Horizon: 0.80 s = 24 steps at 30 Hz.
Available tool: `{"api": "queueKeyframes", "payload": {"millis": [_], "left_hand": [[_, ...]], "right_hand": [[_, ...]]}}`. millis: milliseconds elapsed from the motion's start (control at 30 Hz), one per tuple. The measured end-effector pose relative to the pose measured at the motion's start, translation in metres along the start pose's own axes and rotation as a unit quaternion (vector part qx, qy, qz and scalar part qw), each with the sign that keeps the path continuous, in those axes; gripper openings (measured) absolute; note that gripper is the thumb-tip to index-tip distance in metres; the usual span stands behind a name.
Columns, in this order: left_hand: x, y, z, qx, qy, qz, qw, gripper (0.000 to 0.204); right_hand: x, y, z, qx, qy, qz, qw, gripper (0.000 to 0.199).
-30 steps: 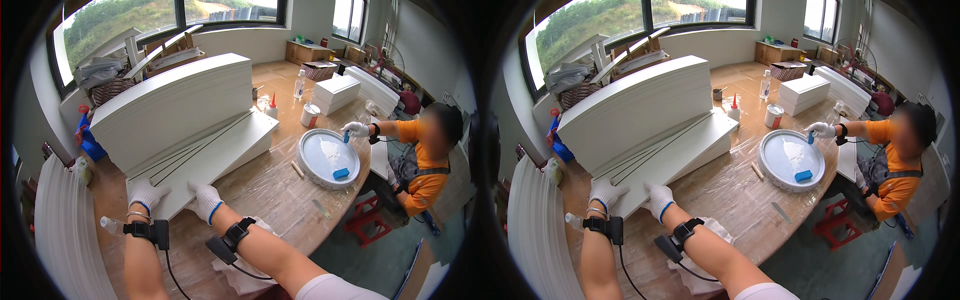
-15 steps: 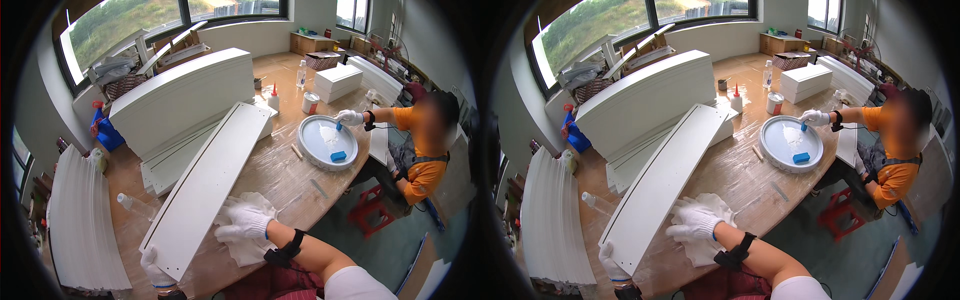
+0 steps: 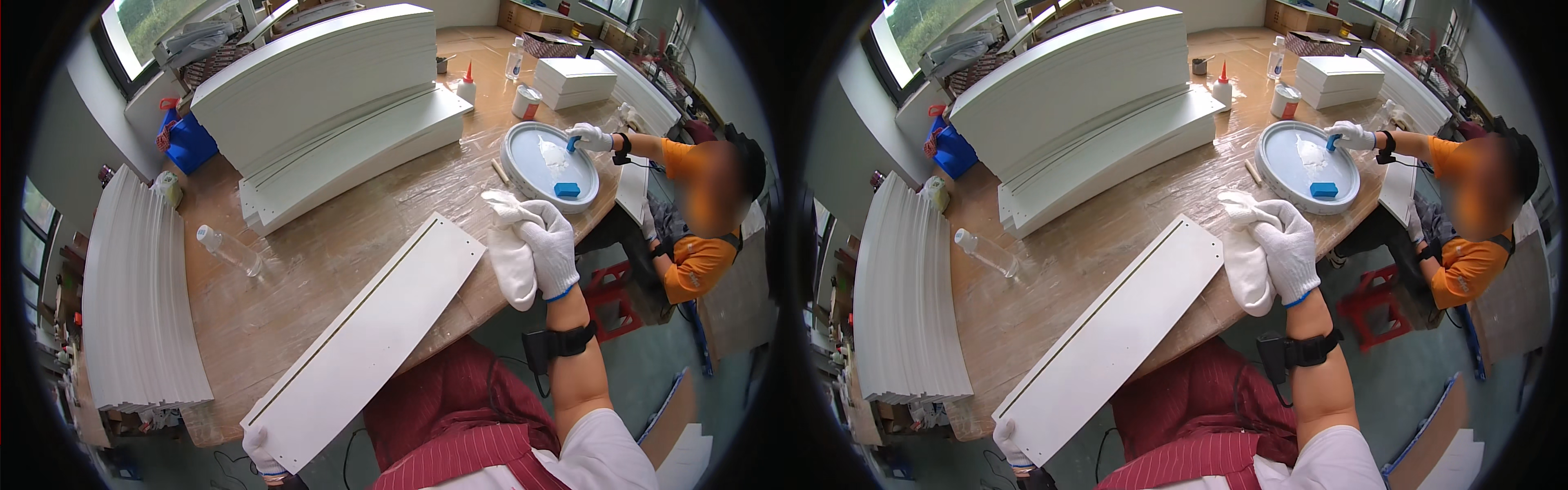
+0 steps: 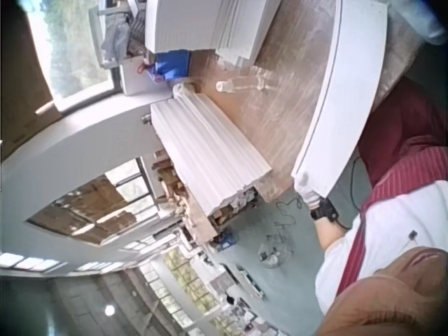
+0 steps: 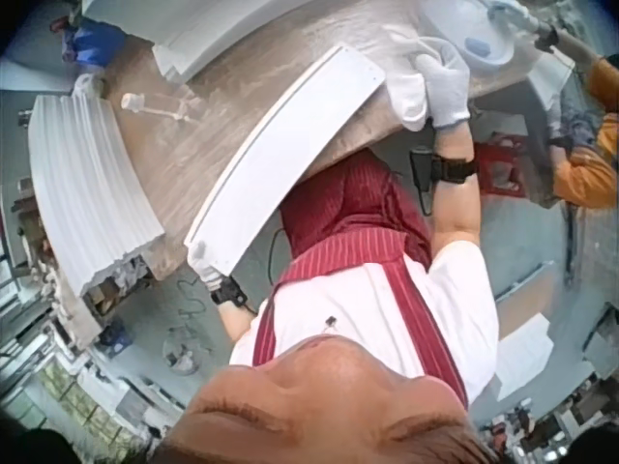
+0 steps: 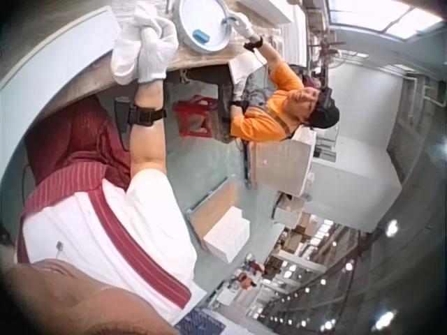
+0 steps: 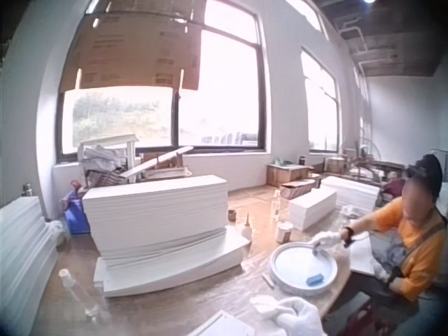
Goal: Cleaning or applying a substance to white wooden furniture boards using a sponge and cloth.
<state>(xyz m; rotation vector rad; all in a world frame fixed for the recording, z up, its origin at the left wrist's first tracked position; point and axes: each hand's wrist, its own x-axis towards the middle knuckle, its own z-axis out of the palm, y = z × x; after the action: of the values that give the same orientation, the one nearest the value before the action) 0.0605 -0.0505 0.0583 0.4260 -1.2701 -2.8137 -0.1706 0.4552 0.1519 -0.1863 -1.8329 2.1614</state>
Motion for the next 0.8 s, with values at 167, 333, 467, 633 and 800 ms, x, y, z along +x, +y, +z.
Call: {"api": "queueKeyframes", "payload": {"millis": [167, 333, 467, 633, 800], "left_hand": [[0.02, -0.007, 0.012, 0.002, 0.066, -0.071, 0.995, 0.061], [0.019, -0.005, 0.005, 0.168, 0.062, -0.041, 0.983, 0.054], [0.021, -0.006, 0.005, 0.179, 0.09, -0.011, 0.98, 0.051], [0.026, -0.019, 0.009, 0.156, 0.109, 0.016, 0.982, 0.05], [0.011, -0.025, -0.02, 0.202, 0.104, 0.038, 0.973, 0.058]], "right_hand": [[-0.078, 0.012, 0.138, -0.237, -0.33, -0.21, 0.889, 0.024], [-0.101, 0.099, 0.165, -0.399, -0.355, -0.333, 0.777, 0.025], [0.006, 0.103, 0.09, -0.538, -0.177, -0.272, 0.778, 0.025], [0.102, 0.102, 0.019, -0.671, -0.039, -0.176, 0.719, 0.026], [0.035, 0.022, 0.079, -0.467, -0.095, -0.22, 0.851, 0.053]]}}
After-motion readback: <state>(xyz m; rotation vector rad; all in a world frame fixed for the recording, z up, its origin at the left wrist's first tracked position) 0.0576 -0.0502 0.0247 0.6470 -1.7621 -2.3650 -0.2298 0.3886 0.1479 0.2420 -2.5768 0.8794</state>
